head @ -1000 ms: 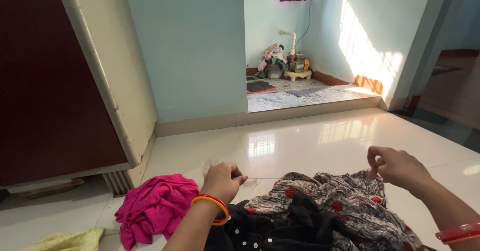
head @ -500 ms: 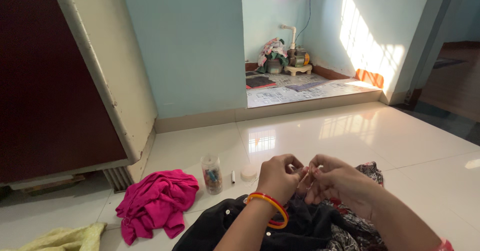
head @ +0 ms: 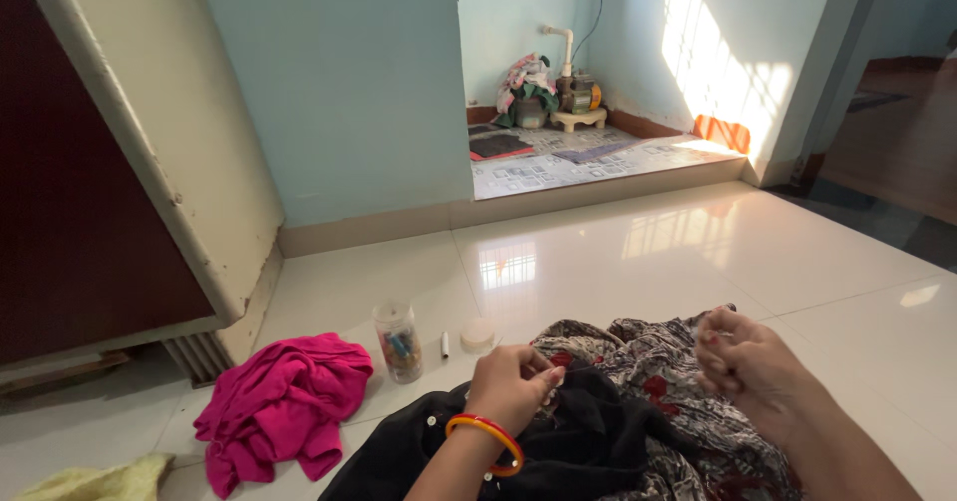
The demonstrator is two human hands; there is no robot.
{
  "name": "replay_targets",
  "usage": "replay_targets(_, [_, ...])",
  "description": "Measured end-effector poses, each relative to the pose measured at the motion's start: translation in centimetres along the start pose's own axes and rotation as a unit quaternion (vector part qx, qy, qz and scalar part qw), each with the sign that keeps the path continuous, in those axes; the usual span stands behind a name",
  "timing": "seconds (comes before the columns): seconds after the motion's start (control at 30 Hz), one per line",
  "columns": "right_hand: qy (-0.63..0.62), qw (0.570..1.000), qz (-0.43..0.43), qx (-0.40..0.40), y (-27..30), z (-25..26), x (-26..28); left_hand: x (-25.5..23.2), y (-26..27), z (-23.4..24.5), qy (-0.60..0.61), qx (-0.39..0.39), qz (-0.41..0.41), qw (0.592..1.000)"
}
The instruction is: The person sits on the floor and sews a white button onto a black garment using a needle and thread. They repeatedly pass the needle through the button and fabric, pulling the thread to secure the button in place.
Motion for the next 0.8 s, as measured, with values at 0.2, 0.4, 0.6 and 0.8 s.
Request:
replay_targets(0.2, [0.184, 0.981, -0.015, -0.065, -2.2, 2.7, -2.1, 0.8, 0.7, 1.0, -0.129, -0.023, 0.141, 0.981])
replay_targets(0.4, [0.421, 0.902, 0.065, -0.076, -2.3, 1.3, -2.2, 0.7, 0.5, 0.3, -0.115, -0.063, 0.108, 0.985])
replay_targets(0.6, [0.146, 0.984, 0.055, 0.084, -0.1, -1.9, -1.7, -2.6, -0.2, -2.7, 0.06, -0.063, -0.058, 0.995])
replay_targets(0.8, [-0.028, 0.986, 0.01, 0.166, 2.4, -4.0, -1.4, -5.7, 1.2, -3.2, 0.294, 0.028, -0.034, 0.955])
Point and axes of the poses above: each hand's wrist, its own y-axis away from the middle knuckle, its own z-axis out of the back of the hand, x = y × z, the point moved 1 cm from there along -y, towards the middle knuckle, and after that the axes turned 3 degrees about -y, right-handed, at the moved point
